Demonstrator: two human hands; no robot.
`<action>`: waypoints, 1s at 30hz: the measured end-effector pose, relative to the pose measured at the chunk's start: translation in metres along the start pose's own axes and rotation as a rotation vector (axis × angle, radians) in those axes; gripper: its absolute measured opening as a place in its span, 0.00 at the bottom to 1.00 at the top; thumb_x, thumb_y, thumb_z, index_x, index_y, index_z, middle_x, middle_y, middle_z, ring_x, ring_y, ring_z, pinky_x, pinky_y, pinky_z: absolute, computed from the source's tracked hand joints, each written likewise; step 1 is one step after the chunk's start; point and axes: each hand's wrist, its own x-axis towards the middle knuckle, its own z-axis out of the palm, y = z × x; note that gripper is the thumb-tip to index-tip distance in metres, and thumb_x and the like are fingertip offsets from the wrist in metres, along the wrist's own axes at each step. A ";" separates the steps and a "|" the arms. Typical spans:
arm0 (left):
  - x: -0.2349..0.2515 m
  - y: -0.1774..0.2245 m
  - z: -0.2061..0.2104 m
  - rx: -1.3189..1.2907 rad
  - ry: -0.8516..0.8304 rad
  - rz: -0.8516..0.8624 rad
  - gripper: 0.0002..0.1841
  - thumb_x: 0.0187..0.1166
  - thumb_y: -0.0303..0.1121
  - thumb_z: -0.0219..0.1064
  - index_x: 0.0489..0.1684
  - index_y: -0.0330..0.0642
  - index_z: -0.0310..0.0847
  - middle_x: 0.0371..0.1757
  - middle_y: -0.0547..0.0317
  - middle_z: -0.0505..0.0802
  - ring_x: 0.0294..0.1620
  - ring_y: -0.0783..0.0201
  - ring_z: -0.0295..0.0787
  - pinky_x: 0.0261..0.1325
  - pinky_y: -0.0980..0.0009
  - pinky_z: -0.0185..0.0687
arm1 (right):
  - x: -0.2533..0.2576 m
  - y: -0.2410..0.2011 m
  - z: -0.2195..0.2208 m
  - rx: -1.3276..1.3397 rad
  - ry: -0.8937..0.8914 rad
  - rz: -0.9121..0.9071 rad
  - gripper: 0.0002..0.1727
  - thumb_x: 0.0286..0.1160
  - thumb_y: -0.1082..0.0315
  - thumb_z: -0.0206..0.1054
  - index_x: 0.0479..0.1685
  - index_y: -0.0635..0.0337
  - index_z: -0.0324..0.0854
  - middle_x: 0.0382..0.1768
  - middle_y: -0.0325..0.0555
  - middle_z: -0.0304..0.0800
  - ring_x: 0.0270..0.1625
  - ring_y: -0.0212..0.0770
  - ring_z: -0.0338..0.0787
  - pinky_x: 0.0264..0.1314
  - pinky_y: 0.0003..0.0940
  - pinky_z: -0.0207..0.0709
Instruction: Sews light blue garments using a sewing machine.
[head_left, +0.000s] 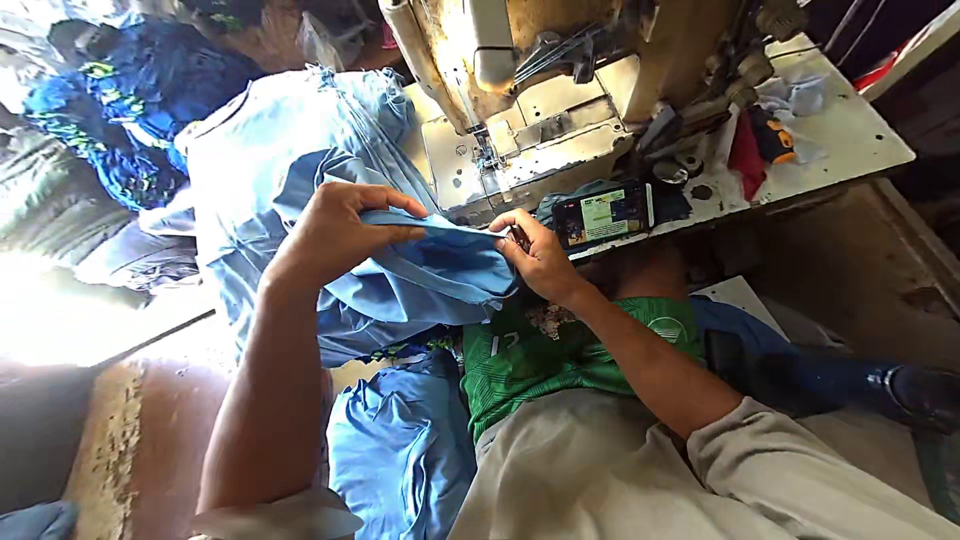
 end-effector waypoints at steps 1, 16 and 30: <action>0.000 -0.002 0.005 -0.020 0.067 -0.015 0.09 0.69 0.32 0.80 0.46 0.47 0.95 0.45 0.67 0.98 0.46 0.76 0.93 0.54 0.74 0.90 | -0.001 0.000 -0.002 0.052 0.009 0.025 0.10 0.87 0.67 0.61 0.59 0.57 0.79 0.31 0.45 0.81 0.23 0.36 0.77 0.22 0.32 0.75; 0.095 -0.057 0.095 0.269 0.400 -0.089 0.14 0.85 0.45 0.65 0.51 0.47 0.91 0.50 0.55 0.94 0.55 0.58 0.91 0.62 0.53 0.84 | 0.008 0.006 -0.025 0.066 0.078 0.221 0.04 0.80 0.69 0.68 0.45 0.59 0.85 0.25 0.43 0.82 0.24 0.37 0.80 0.24 0.33 0.76; 0.159 -0.082 0.086 0.203 0.394 -0.196 0.29 0.68 0.46 0.74 0.64 0.36 0.83 0.63 0.41 0.90 0.72 0.47 0.83 0.76 0.46 0.72 | 0.038 -0.007 -0.024 0.195 0.244 0.143 0.17 0.73 0.79 0.65 0.59 0.61 0.90 0.17 0.39 0.72 0.14 0.31 0.63 0.14 0.25 0.59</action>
